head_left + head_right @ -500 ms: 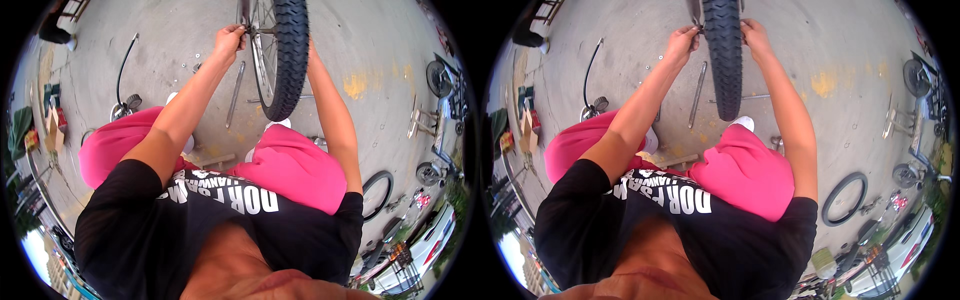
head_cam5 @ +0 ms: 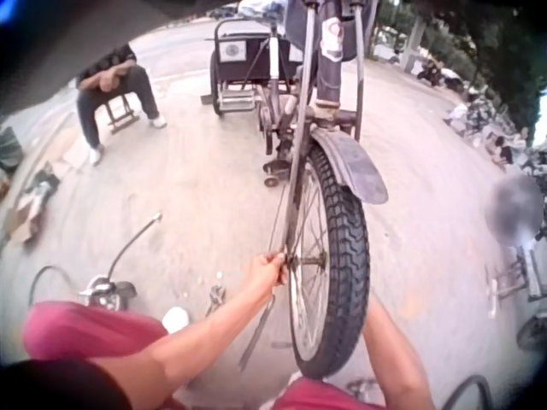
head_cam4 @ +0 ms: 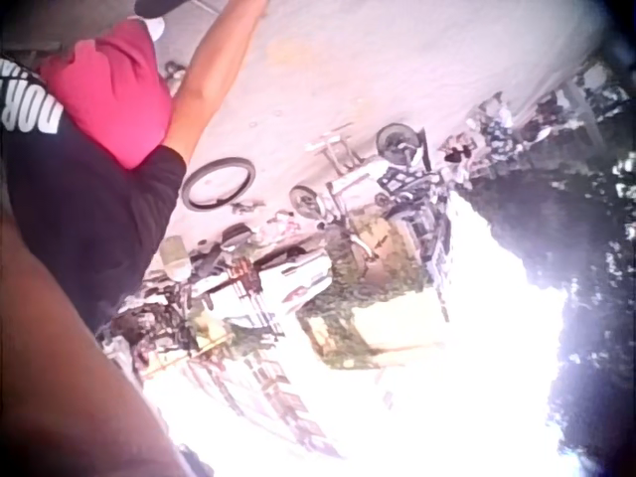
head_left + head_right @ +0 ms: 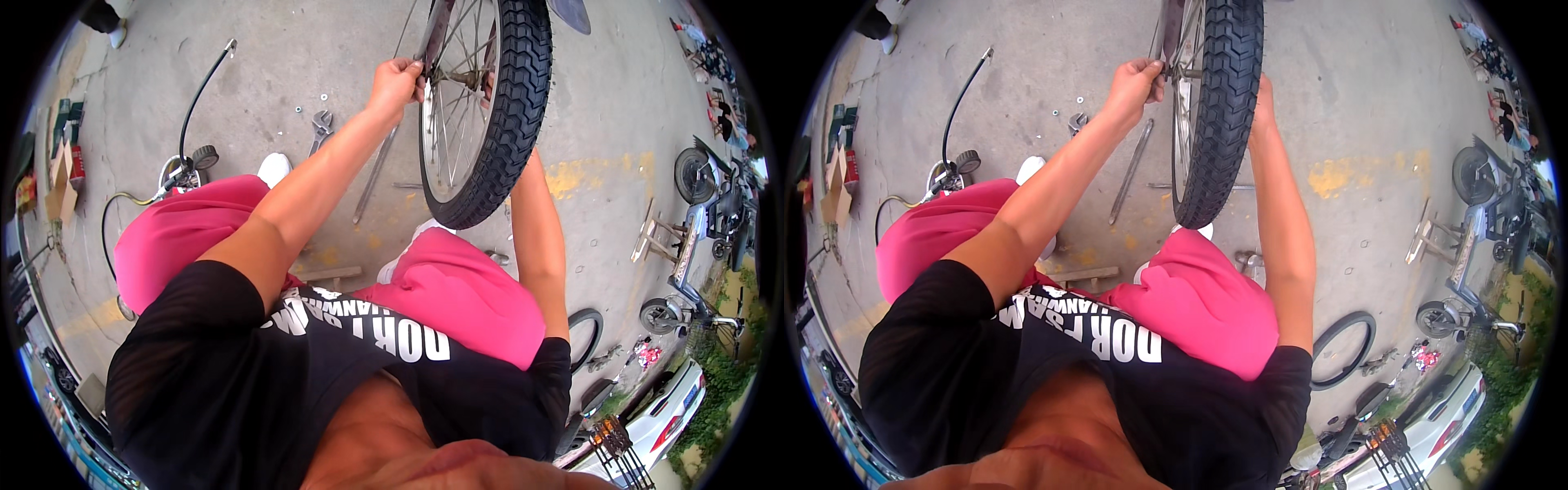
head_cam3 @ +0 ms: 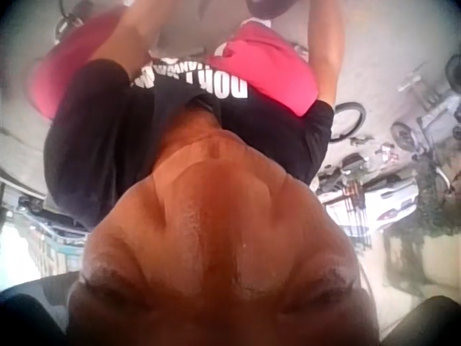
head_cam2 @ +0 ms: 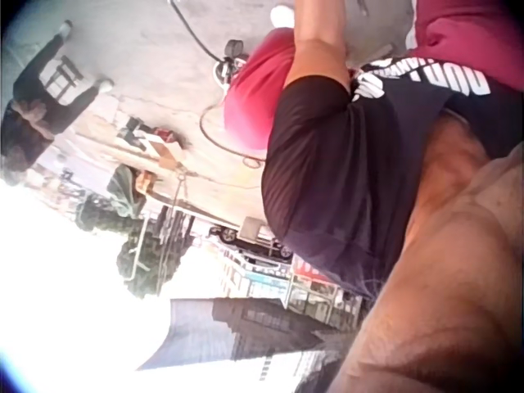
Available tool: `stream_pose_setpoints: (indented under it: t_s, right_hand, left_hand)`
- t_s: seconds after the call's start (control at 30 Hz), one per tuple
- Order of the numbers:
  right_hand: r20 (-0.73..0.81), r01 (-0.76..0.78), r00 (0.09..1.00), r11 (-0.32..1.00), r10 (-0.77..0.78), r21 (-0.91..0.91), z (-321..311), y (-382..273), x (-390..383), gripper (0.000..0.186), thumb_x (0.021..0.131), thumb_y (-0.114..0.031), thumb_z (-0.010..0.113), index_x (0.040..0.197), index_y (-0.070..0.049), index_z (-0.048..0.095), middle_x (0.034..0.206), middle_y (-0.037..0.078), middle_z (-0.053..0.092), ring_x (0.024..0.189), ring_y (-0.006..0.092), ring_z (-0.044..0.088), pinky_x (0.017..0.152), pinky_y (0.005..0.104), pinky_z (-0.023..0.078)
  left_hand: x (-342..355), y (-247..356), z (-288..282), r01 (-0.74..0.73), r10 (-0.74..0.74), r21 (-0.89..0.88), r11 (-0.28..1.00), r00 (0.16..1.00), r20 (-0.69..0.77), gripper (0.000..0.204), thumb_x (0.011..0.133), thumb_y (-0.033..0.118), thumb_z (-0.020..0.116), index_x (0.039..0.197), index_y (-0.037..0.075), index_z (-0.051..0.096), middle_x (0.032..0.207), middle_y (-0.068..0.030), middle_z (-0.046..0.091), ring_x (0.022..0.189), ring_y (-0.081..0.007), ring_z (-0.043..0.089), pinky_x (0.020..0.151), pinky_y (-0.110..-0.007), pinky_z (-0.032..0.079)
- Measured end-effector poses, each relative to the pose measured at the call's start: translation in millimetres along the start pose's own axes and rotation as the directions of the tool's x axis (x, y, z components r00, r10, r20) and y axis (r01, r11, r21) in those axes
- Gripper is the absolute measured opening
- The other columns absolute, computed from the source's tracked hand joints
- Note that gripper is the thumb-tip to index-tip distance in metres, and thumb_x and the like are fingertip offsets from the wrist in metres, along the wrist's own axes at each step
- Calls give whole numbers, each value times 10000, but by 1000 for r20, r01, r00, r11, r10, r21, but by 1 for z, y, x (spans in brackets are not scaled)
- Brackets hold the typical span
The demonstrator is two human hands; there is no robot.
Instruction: The person sits on the ground and uses a wrench to tighten the axle nuts on a bicycle wheel. They rotate the wheel and repeatedly adjust the nuts on both sides to secure the wheel in place.
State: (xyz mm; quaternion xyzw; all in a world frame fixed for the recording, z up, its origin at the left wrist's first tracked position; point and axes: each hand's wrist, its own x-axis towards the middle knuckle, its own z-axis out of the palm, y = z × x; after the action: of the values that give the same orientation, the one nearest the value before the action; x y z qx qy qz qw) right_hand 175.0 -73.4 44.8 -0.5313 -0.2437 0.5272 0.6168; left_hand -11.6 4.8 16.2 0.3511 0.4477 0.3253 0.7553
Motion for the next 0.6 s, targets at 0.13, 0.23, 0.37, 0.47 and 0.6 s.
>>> stream_pose_setpoints:
  t_s: [0.13,0.23,0.37,0.47,0.6]
  right_hand:
    - [-23,-52,998,995,54,87,5,-4,-5,219,885,-122,480,1029,26,552,798,37,549,643,111,510,556,254,427]
    - [-59,-112,991,987,119,116,3,-1,11,171,875,-95,469,980,16,546,727,13,489,586,86,440,500,237,356]
    - [-68,-415,844,727,533,546,-6,-25,22,116,862,-59,454,914,4,537,632,-19,410,509,53,348,424,213,261]
    - [-62,-371,851,680,522,633,1,-35,17,122,849,-38,441,910,13,534,600,-28,377,482,39,303,397,206,209]
    - [-168,-220,937,890,307,399,12,-58,9,170,846,-34,454,974,41,536,604,-24,404,483,45,312,397,200,231]
  left_hand:
    - [0,5,5,29,-29,30,999,1000,11,168,907,145,516,818,21,585,616,-18,540,446,-102,474,425,-243,360]
    - [1,0,1,9,-11,31,999,998,62,158,893,126,522,793,21,584,598,-21,530,438,-93,459,402,-245,341]
    - [-1,11,5,7,-7,0,1000,995,98,130,872,102,532,788,14,575,581,-20,514,424,-88,433,379,-236,317]
    - [1,20,10,-1,8,-71,997,994,110,122,866,90,534,784,6,570,574,-19,507,412,-87,415,370,-230,306]
    - [-1,42,17,-44,61,-114,992,987,149,121,861,85,537,785,-3,569,564,-18,497,402,-80,398,358,-223,296]
